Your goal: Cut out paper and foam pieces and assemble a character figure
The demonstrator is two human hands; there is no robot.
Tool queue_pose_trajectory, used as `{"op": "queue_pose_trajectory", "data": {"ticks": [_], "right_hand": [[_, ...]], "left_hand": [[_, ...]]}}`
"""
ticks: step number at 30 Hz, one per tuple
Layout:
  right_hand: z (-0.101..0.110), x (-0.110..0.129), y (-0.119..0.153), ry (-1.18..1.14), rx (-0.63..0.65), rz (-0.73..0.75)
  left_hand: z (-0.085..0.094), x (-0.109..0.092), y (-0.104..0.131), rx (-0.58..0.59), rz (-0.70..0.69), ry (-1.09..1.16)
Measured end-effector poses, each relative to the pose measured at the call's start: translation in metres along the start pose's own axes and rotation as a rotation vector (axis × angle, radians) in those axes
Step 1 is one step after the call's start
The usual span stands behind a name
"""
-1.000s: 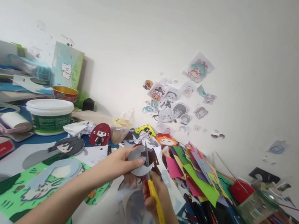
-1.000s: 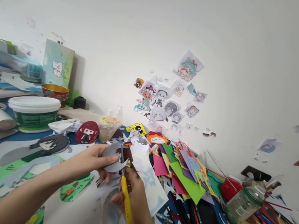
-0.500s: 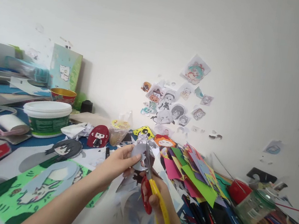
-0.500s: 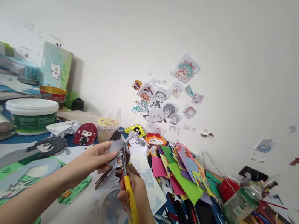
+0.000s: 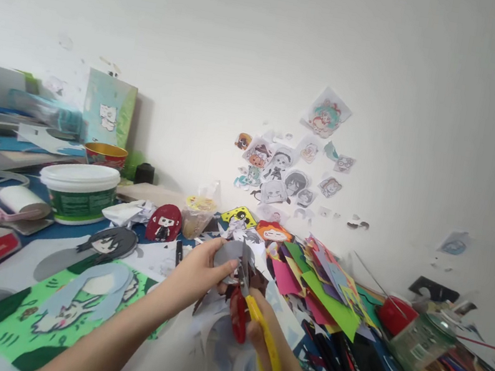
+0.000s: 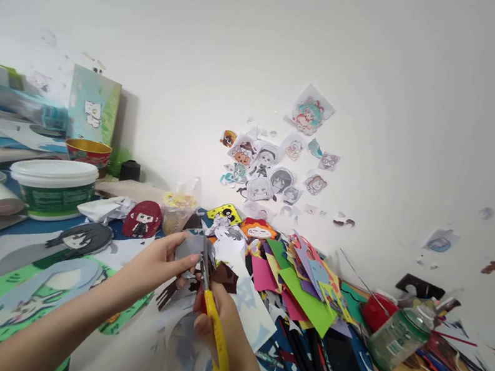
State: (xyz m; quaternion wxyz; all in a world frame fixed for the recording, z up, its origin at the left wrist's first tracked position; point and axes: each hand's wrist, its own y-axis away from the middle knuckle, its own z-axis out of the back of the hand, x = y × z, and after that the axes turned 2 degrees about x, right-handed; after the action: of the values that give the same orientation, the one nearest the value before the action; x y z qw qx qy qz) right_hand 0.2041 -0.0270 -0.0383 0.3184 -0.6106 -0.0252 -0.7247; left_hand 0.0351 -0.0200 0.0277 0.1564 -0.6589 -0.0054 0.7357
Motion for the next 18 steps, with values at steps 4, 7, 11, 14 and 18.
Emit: {"op": "queue_pose_trajectory", "data": {"ticks": [4,7,11,14,18], "right_hand": [[-0.0001,0.0079,0.0035,0.021,0.012,-0.013],[-0.0007,0.0090,0.0041,-0.001,0.002,-0.058],[-0.0012,0.0103,0.0042,-0.018,-0.012,-0.122],[0.0005,0.0106,0.0052,0.013,-0.016,-0.146],[0.0031,0.0094,0.0067,0.007,0.000,-0.149]], "left_hand": [[0.0010,0.0003,-0.0001,0.009,0.017,-0.098],[0.0030,0.0007,0.0000,0.023,0.041,-0.129],[0.0053,0.0049,-0.0003,0.007,0.039,-0.147],[0.0068,0.0078,0.0000,-0.017,0.041,-0.123],[0.0094,0.0043,0.0013,0.015,0.021,-0.103]]}}
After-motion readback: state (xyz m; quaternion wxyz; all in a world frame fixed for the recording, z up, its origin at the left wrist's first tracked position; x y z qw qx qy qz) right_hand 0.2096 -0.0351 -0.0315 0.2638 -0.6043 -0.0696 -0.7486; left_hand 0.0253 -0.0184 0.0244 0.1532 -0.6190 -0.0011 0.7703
